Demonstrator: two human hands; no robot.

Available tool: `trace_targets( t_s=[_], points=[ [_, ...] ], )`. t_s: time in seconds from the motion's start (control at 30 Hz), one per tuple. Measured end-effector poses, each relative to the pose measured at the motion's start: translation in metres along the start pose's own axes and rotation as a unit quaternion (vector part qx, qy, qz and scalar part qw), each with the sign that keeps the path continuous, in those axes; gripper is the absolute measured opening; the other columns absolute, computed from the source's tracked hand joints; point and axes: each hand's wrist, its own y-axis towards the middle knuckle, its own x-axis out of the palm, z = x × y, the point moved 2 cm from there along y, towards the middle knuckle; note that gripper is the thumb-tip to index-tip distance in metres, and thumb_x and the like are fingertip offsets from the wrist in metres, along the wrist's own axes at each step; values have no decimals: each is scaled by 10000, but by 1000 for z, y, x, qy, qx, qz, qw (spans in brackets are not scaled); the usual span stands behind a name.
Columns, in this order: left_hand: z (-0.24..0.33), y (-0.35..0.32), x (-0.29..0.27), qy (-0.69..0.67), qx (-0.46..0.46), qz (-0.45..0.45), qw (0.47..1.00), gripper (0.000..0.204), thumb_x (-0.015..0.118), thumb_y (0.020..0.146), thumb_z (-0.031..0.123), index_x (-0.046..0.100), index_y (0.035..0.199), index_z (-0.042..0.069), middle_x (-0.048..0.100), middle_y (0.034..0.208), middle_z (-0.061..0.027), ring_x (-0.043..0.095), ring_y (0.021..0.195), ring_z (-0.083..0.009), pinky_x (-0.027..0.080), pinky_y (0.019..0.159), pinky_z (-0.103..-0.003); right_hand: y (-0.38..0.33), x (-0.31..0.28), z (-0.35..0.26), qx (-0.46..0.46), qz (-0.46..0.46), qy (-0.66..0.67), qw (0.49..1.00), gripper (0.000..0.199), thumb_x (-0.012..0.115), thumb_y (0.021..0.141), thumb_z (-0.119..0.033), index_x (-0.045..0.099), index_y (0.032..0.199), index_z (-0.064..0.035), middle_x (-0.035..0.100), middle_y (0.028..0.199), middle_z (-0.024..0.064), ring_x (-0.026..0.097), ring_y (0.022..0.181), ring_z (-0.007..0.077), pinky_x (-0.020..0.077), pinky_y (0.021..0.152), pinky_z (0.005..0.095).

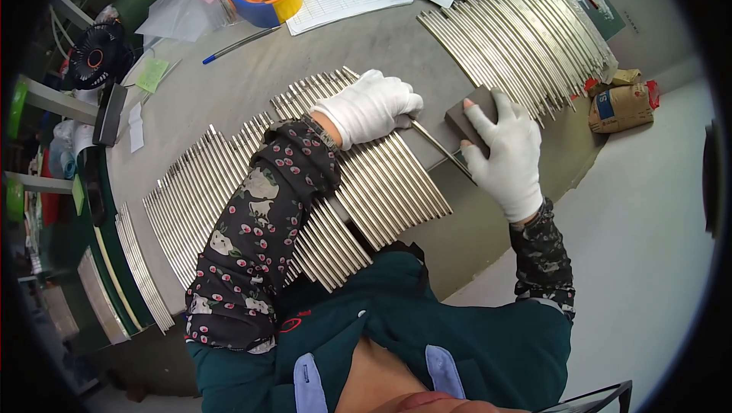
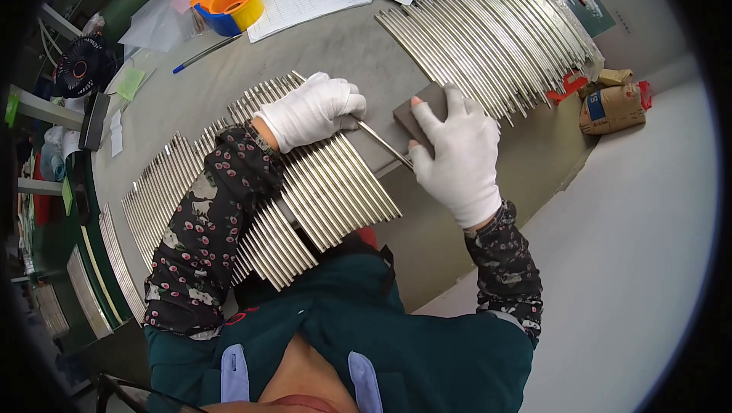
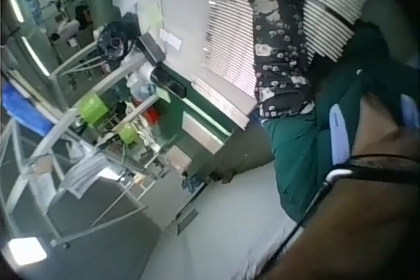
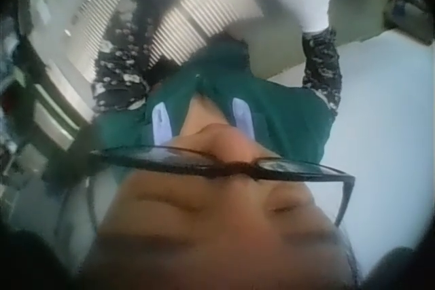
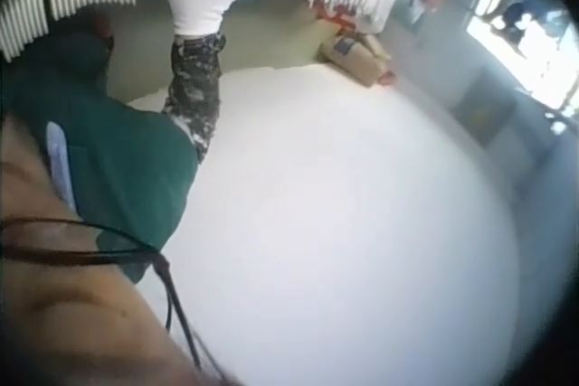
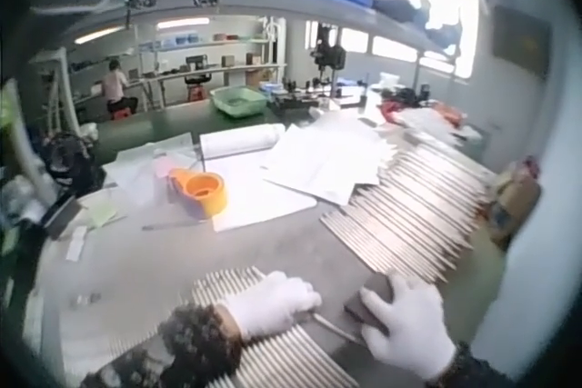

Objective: The worker is sorting, aligning, and bundling thin metal rods at a factory workbench and recording production counts on a log sheet.

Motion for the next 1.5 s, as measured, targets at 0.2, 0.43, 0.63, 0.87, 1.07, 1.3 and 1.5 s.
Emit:
trace_targets(
  t_s=[0.2, 0.43, 0.63, 0.87, 1.07, 1.3, 1.5],
  points=[
    [-1, 1, 0, 17, -15, -36, 999, 61, 592, 765, 138, 599, 812, 99, 607, 798, -65, 592, 811, -256, 456, 719, -373, -3, 1, -8, -42, -5, 44, 998, 478, 676, 606, -208, 600, 1069, -114, 483, 1143, 219, 519, 911, 314, 419, 704, 393],
    [-1, 2, -1, 14, -1, -19, 1000, 56, 592, 767, 141, 596, 804, 100, 605, 795, -63, 588, 818, -251, 453, 722, -370, 3, 4, 1, -13, 2, -4, 1000, 485, 683, 609, -216, 598, 1076, -117, 482, 1151, 229, 514, 944, 331, 422, 732, 406],
    [-1, -2, 3, -6, -9, -2, 1000, 118, 661, 707, 122, 575, 776, 81, 581, 763, -62, 565, 766, -264, 456, 688, -361, 5, 6, 4, 25, -13, -39, 999, 472, 674, 622, -230, 601, 1081, -145, 480, 1157, 222, 517, 933, 317, 420, 728, 397],
    [-1, 1, 3, -10, -5, 2, 1000, 136, 667, 691, 104, 572, 785, 79, 575, 761, -64, 568, 761, -269, 462, 672, -361, 7, 9, 6, 14, 0, -16, 1000, 481, 673, 622, -211, 602, 1088, -117, 490, 1141, 229, 523, 924, 313, 425, 733, 393],
    [0, -1, -1, -15, -21, -14, 1000, 120, 653, 702, 86, 572, 791, 75, 572, 756, -70, 565, 768, -271, 462, 677, -362, 5, 8, 3, 0, 27, -26, 999, 486, 681, 624, -201, 603, 1098, -130, 484, 1157, 229, 512, 946, 320, 411, 752, 394],
    [10, 3, -18, 163, 38, -61, 984, 163, 582, 721, 55, 620, 871, 107, 602, 931, -40, 565, 918, -244, 481, 733, -339, -15, 5, 12, 13, 44, 95, 994, 521, 700, 601, -160, 598, 1107, -94, 481, 1168, 226, 503, 959, 347, 421, 811, 412],
    [-3, -25, -18, 29, 25, -19, 999, 228, 607, 707, 29, 623, 926, 93, 595, 980, -50, 543, 984, -233, 438, 852, -345, -32, 5, 12, 30, 26, 125, 991, 532, 697, 587, -151, 595, 1106, -92, 476, 1172, 219, 500, 974, 340, 411, 832, 405]
  ],
)
